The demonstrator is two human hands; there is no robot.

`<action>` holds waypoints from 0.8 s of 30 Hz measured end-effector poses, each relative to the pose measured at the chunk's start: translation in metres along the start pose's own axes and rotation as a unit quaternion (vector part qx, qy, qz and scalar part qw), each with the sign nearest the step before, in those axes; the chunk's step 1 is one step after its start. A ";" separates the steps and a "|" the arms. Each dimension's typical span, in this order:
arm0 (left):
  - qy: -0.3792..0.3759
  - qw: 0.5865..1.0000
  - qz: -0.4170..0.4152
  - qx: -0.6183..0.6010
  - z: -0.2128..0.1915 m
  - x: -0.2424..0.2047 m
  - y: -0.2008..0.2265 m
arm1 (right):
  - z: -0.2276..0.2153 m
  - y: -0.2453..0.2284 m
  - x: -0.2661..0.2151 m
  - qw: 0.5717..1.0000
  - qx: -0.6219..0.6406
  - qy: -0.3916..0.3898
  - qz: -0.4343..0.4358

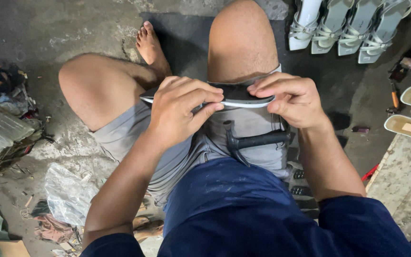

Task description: The person assembles white sandals by attaching black insoles to the soles. They use a handheld tool to press the insole edges into place and repeatedly check the fit. The person handles multiple sandals one at a time, placing finished units aside.

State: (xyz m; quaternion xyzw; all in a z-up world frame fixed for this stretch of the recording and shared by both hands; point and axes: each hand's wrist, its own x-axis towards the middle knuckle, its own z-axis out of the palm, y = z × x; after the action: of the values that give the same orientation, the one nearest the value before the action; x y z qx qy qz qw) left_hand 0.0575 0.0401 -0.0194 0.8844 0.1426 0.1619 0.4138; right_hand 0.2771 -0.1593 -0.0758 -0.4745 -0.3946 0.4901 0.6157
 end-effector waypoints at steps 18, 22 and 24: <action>0.042 0.990 0.027 -0.129 -0.012 0.007 0.034 | -0.001 -0.048 -0.009 0.985 0.038 0.088 -0.145; 0.104 0.965 0.139 -0.194 -0.016 0.021 0.074 | 0.015 -0.135 -0.013 0.947 -0.119 0.083 -0.287; 0.136 0.962 0.169 -0.166 -0.022 0.018 0.090 | 0.026 -0.178 -0.018 0.934 -0.279 0.026 -0.220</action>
State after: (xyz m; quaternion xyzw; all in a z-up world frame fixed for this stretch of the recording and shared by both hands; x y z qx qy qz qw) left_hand 0.0757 0.0064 0.0668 0.7842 0.0169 0.3700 0.4978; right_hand 0.2898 -0.1845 0.1029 -0.5412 -0.5939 0.2005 0.5606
